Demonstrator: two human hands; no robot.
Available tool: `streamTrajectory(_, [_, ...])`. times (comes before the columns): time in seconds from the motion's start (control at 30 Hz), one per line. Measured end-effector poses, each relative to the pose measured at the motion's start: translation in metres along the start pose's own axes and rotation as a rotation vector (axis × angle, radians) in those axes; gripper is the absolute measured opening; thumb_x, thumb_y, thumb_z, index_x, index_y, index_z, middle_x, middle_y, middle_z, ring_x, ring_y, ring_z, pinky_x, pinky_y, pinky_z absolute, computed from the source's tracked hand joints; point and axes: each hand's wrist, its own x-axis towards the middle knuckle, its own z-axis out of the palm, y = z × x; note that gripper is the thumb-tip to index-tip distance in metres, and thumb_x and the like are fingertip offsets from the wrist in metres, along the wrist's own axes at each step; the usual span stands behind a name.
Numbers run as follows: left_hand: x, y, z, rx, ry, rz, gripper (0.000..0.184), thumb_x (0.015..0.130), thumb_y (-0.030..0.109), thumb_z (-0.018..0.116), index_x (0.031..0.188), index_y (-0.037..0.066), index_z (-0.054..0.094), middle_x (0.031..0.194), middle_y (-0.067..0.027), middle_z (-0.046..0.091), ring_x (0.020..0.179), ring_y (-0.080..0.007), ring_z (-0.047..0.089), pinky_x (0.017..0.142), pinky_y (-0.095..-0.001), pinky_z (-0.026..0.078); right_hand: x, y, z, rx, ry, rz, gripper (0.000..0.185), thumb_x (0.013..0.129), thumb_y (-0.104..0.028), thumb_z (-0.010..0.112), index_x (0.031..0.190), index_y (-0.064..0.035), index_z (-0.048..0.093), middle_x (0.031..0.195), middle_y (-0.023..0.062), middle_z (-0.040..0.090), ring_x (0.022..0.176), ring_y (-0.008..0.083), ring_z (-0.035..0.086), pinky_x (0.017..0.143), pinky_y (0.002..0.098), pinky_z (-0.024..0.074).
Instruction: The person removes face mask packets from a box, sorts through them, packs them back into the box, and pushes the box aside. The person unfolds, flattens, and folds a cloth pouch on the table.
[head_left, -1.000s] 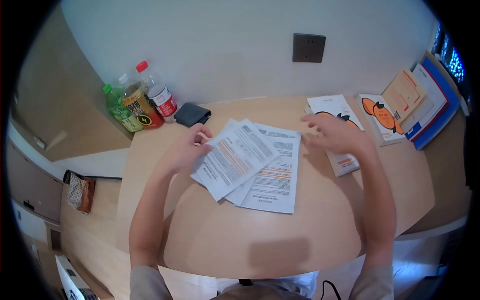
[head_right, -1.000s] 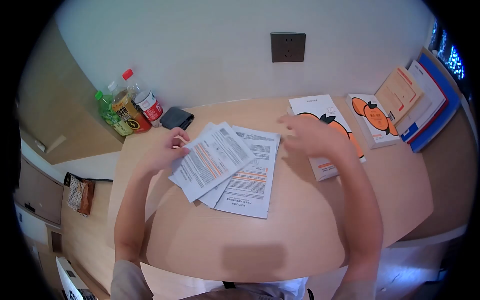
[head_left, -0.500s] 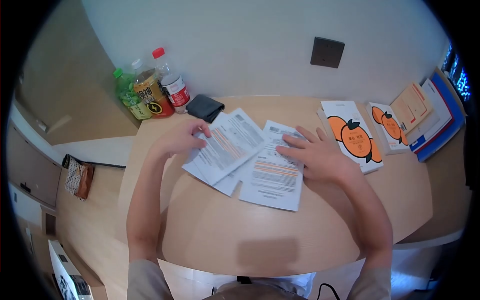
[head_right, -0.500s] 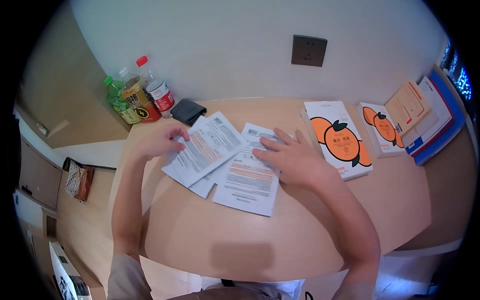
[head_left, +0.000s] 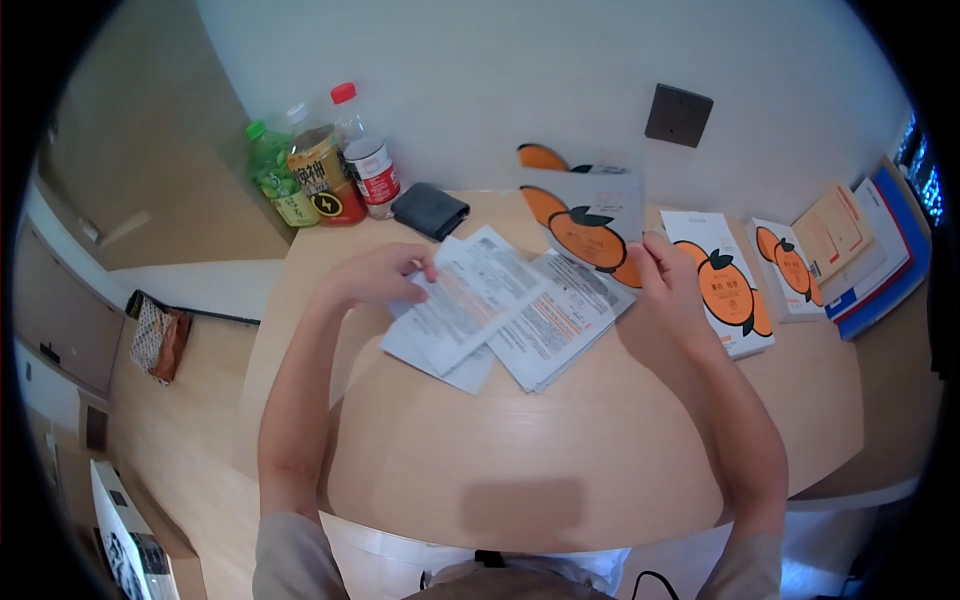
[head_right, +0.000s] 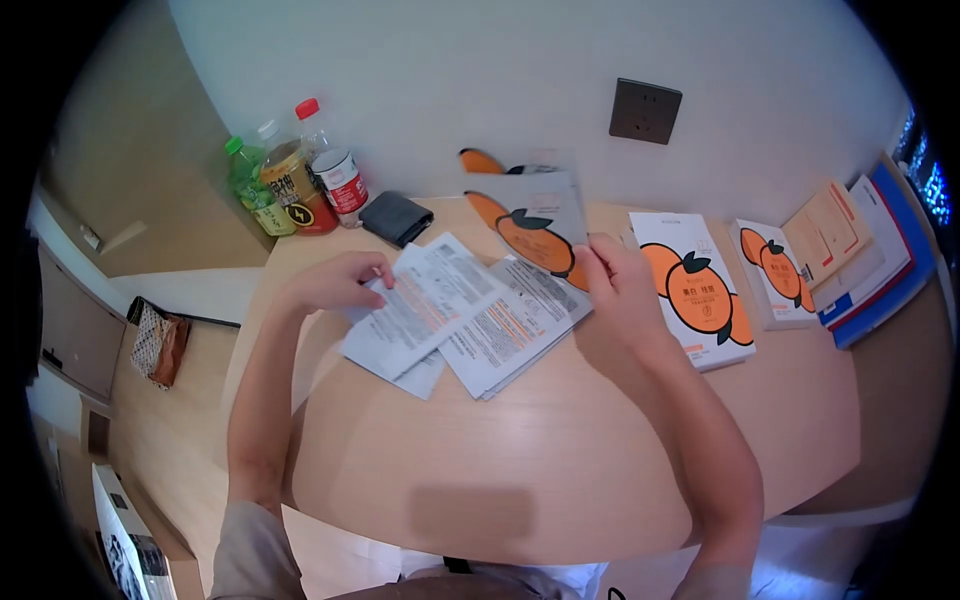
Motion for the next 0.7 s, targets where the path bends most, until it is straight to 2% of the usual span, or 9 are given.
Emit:
streamTrajectory(0.1, [0.011,0.012,0.021,-0.149,-0.013,0.05,0.028,0.087,0.009,0.069,0.114,0.011,0.06,0.091,-0.002,0.062,0.084,-0.0119,0.057,0.074,-0.0279,0.046,-0.008,-0.018,0.003,0.044,0.005,0.05,0.017,0.096,-0.012,0.054,0.097,0.0028,0.062,0.087,0.0163,0.064,0.077,0.0276,0.061,0.071,0.0341,0.047])
streamTrajectory(0.17, [0.014,0.019,0.028,-0.336,0.014,0.008,0.033,0.096,0.02,0.062,0.127,0.013,0.055,0.093,-0.0039,0.063,0.083,-0.0092,0.057,0.071,-0.0263,0.046,-0.013,-0.019,0.007,0.015,-0.056,0.127,0.014,0.094,-0.011,0.057,0.096,0.0021,0.063,0.091,0.016,0.066,0.08,0.0274,0.063,0.073,0.0341,0.0489])
streamTrajectory(0.2, [0.015,0.019,0.031,-0.335,0.011,0.006,0.033,0.096,0.02,0.062,0.127,0.013,0.055,0.093,-0.0039,0.063,0.083,-0.0092,0.057,0.071,-0.0263,0.046,-0.012,-0.004,0.013,-0.092,-0.09,-0.178,0.011,0.09,-0.009,0.062,0.095,0.0011,0.064,0.096,0.0151,0.068,0.084,0.028,0.064,0.076,0.0346,0.0505])
streamTrajectory(0.23, [0.018,0.019,0.032,-0.636,0.001,-0.07,0.036,0.098,0.025,0.059,0.132,0.014,0.052,0.095,-0.0043,0.064,0.083,-0.0083,0.057,0.071,-0.0262,0.047,-0.011,0.008,0.019,-0.2,-0.121,-0.485,0.011,0.086,-0.007,0.066,0.095,0.0001,0.065,0.102,0.0141,0.069,0.089,0.0285,0.066,0.079,0.0351,0.0522])
streamTrajectory(0.27, [0.019,0.02,0.034,-0.937,-0.008,-0.147,0.039,0.101,0.03,0.056,0.136,0.014,0.05,0.097,-0.0046,0.065,0.083,-0.0075,0.057,0.07,-0.0261,0.047,-0.011,0.016,0.024,-0.258,-0.23,-0.518,0.014,0.079,-0.004,0.072,0.091,-0.0011,0.067,0.107,0.012,0.069,0.098,0.0295,0.066,0.086,0.0377,0.0532])
streamTrajectory(0.4, [0.007,0.052,0.037,-0.979,0.039,-0.326,0.044,0.102,0.036,0.053,0.139,0.011,0.051,0.101,-0.0034,0.065,0.083,-0.007,0.057,0.072,-0.0259,0.048,-0.011,0.014,0.026,-0.129,-0.301,-0.458,0.012,0.08,-0.006,0.071,0.089,0.0014,0.067,0.111,0.0123,0.069,0.103,0.0292,0.064,0.087,0.0371,0.052])
streamTrajectory(0.47, [0.021,0.027,0.044,-0.69,-0.012,-0.117,0.051,0.099,0.036,0.059,0.137,0.003,0.05,0.114,-0.01,0.064,0.099,-0.0142,0.06,0.081,-0.0289,0.051,-0.012,0.006,0.021,0.011,-0.411,-0.219,0.015,0.08,-0.006,0.072,0.09,0.004,0.068,0.113,0.0126,0.069,0.106,0.0286,0.062,0.09,0.0372,0.051])
streamTrajectory(0.6, [0.027,0.021,0.049,-0.633,0.028,-0.08,0.052,0.099,0.035,0.059,0.138,0.003,0.049,0.117,-0.0107,0.063,0.103,-0.0141,0.059,0.08,-0.0296,0.051,-0.004,0.016,0.013,0.04,-0.471,-0.231,0.019,0.084,-0.01,0.069,0.095,0.0054,0.068,0.111,0.0147,0.069,0.105,0.0286,0.063,0.089,0.0355,0.0502])
streamTrajectory(0.7, [0.026,0.024,0.049,-0.668,0.038,-0.086,0.049,0.097,0.028,0.063,0.136,0.002,0.05,0.115,-0.0112,0.064,0.101,-0.0141,0.062,0.079,-0.0294,0.053,-0.003,0.009,0.004,0.095,-0.535,-0.085,0.02,0.089,-0.014,0.064,0.098,0.0034,0.069,0.104,0.0134,0.07,0.099,0.0227,0.064,0.086,0.0324,0.0493])
